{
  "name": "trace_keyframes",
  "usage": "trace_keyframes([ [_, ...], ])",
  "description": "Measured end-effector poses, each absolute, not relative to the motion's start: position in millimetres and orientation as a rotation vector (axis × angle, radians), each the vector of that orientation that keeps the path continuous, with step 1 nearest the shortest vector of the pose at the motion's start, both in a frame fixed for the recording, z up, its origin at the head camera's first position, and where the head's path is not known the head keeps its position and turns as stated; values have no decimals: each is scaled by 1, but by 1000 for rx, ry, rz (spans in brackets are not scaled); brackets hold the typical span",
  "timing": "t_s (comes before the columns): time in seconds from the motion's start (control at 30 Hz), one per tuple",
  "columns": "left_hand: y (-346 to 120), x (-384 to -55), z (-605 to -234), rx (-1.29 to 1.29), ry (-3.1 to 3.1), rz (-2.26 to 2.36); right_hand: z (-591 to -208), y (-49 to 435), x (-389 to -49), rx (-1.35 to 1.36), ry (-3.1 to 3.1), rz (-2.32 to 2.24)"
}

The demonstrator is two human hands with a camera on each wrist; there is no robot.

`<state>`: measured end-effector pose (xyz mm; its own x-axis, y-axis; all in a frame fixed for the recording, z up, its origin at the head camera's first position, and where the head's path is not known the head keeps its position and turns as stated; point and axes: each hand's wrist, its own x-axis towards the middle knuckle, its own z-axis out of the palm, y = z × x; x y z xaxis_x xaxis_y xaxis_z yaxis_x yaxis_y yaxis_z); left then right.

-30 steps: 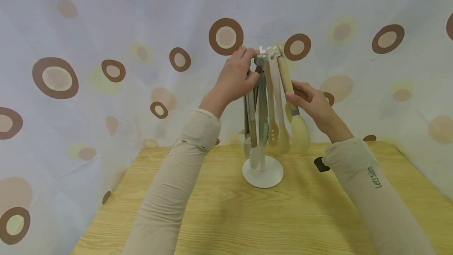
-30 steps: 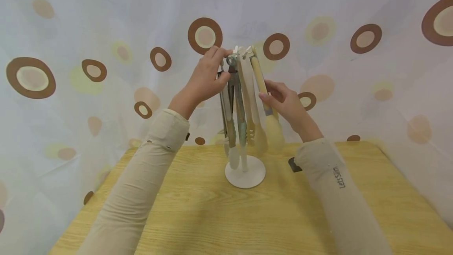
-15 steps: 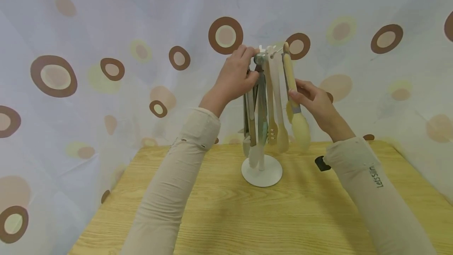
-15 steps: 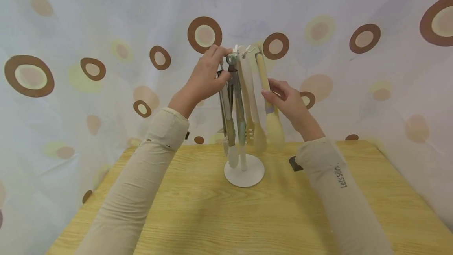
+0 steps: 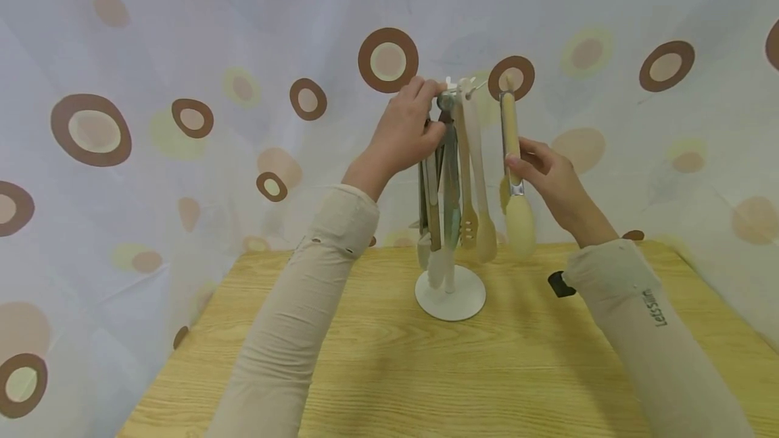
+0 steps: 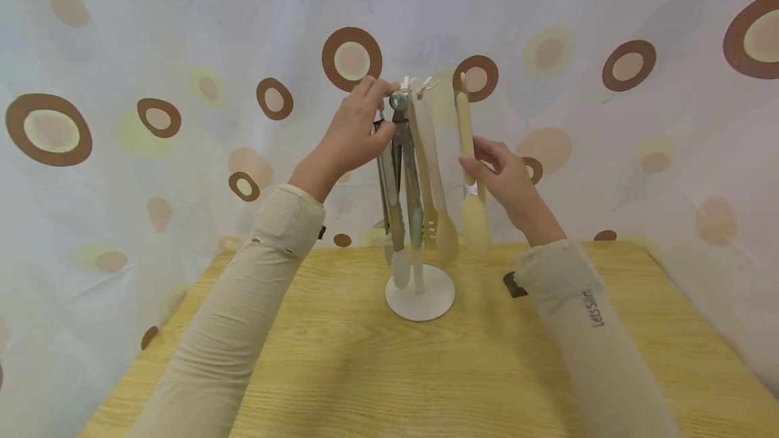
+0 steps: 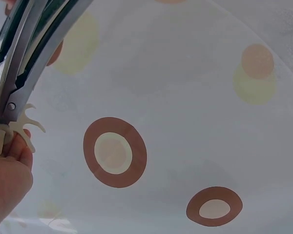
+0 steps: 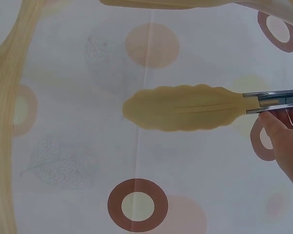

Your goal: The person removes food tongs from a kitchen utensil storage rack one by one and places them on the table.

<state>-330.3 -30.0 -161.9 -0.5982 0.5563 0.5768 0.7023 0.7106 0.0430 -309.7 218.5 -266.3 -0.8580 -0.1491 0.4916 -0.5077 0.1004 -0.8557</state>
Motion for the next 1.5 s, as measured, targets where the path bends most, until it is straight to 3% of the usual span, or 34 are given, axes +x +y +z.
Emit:
trace_keyframes([
  [0.57,-32,-328,-160,-950,-2381,-358,-266,229,-304,496,-2118,1809],
  [1.5,-30,-330,-162,-968,-2382,-372,-282,257,-282,129,-2451,1277],
])
